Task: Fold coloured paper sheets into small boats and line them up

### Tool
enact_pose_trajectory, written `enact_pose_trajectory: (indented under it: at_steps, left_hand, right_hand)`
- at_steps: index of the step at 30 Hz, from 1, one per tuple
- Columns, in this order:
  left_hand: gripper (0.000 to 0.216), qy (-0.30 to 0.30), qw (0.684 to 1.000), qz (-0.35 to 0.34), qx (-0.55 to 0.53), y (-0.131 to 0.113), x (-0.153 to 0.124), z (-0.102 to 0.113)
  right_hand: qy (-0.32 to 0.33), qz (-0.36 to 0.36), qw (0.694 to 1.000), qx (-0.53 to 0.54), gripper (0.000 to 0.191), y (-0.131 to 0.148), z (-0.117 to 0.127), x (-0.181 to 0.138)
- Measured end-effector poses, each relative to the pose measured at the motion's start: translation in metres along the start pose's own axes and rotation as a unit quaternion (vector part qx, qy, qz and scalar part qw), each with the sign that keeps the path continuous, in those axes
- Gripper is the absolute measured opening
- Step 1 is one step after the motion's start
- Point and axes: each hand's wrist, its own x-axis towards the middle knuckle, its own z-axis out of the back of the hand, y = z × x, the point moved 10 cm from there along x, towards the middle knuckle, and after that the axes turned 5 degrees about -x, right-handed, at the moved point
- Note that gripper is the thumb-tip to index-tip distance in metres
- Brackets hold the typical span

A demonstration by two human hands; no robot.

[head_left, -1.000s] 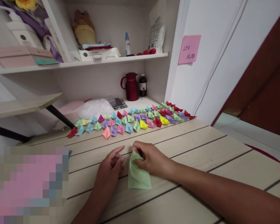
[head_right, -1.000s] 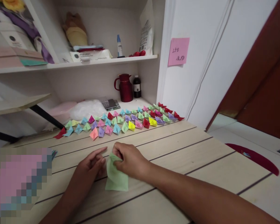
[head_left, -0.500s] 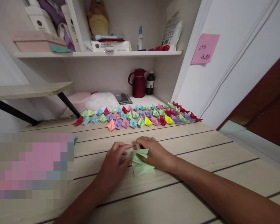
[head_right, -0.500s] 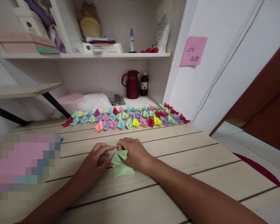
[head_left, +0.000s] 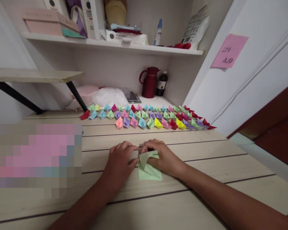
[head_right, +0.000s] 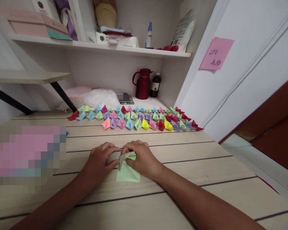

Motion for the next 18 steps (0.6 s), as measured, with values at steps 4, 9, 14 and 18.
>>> enact_pose_trajectory:
  at_steps: [4, 9, 14, 18]
  left_hand:
    - [0.029, 0.006, 1.000, -0.014, 0.022, -0.005, -0.001, 0.000]
    - [0.027, 0.002, 0.998, -0.034, 0.047, -0.009, -0.001, 0.000]
    - [0.028, -0.006, 0.998, -0.049, 0.048, -0.008, -0.001, -0.001]
    - [0.043, 0.008, 0.993, -0.116, 0.016, -0.016, -0.006, 0.003]
  right_hand:
    - [0.005, 0.046, 0.999, 0.008, 0.028, 0.008, 0.001, -0.002]
    - [0.070, 0.115, 0.991, -0.015, 0.038, 0.010, 0.004, -0.006]
    - [0.098, 0.144, 0.984, -0.043, 0.034, 0.009, 0.010, -0.008]
    - [0.105, 0.154, 0.978, -0.089, 0.028, 0.012, 0.009, -0.008]
